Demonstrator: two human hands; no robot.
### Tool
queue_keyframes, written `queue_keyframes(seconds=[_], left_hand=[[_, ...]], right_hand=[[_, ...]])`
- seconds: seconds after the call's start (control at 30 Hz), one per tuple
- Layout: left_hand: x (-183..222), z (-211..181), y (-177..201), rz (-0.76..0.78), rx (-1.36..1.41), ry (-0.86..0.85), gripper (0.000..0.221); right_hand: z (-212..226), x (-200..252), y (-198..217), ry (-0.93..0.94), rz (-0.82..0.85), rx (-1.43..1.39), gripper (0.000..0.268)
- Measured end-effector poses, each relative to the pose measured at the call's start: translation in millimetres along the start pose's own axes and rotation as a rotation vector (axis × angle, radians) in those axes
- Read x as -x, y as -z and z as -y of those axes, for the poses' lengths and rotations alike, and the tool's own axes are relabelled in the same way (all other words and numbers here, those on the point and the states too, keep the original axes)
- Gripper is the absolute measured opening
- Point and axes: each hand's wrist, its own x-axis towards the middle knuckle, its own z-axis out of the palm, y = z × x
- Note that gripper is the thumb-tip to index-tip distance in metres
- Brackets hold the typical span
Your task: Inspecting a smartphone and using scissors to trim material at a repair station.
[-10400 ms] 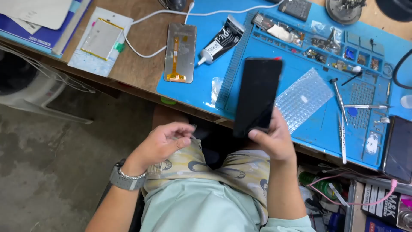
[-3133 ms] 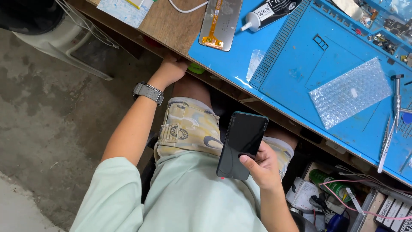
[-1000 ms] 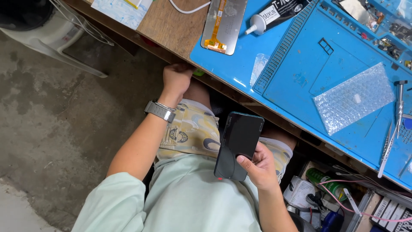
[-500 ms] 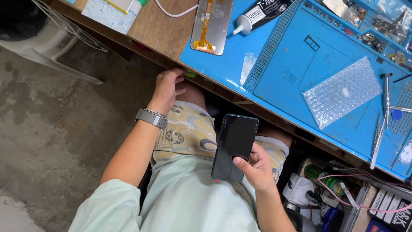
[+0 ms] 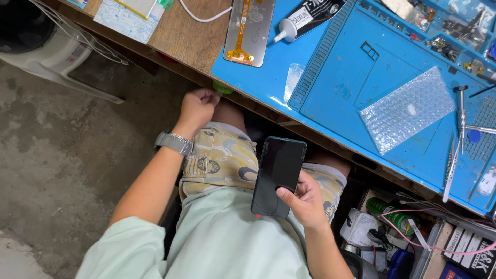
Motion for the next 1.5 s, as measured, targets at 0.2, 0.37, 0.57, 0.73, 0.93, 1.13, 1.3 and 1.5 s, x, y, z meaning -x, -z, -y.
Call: queue_keyframes(seconds=[0.2, 0.37, 0.57, 0.73, 0.93, 1.13, 1.3, 1.5], left_hand=[[119.3, -100.3, 38.6, 0.455, -0.187, 0.028, 0.028], [182.4, -85.4, 6.3, 0.905, 0.615, -0.112, 0.061], [194.8, -52.2, -17.1, 0.983, 1.118, -0.064, 0.058], [199.2, -63.4, -23.8, 0.893, 1.087, -0.067, 0.066], [188.8, -53.7, -22.6, 0.901, 0.831, -0.141, 0.067], [187.7, -73.6, -20.7, 0.844, 0.724, -0.189, 0.062], [187.9, -88.0, -17.2, 0.817, 0.667, -0.205, 0.057], [189.5, -94.4, -16.0, 0.793, 0.625, -0.194, 0.050]], right_hand=[[-3.8, 9.8, 8.4, 0.056, 0.114, 0.084, 0.032], [22.5, 10.6, -24.8, 0.152, 0.170, 0.650, 0.038], [22.1, 21.4, -33.9, 0.408, -0.005, 0.502, 0.049], [5.7, -1.5, -30.7, 0.151, -0.217, -0.008, 0.029], [-8.4, -9.0, -35.7, 0.214, -0.294, 0.042, 0.016], [-17.0, -13.6, -29.2, 0.373, -0.404, 0.135, 0.017], [-19.5, -14.8, -27.1, 0.472, -0.416, 0.210, 0.015], [-17.2, -19.4, -27.0, 0.508, -0.417, 0.255, 0.008]])
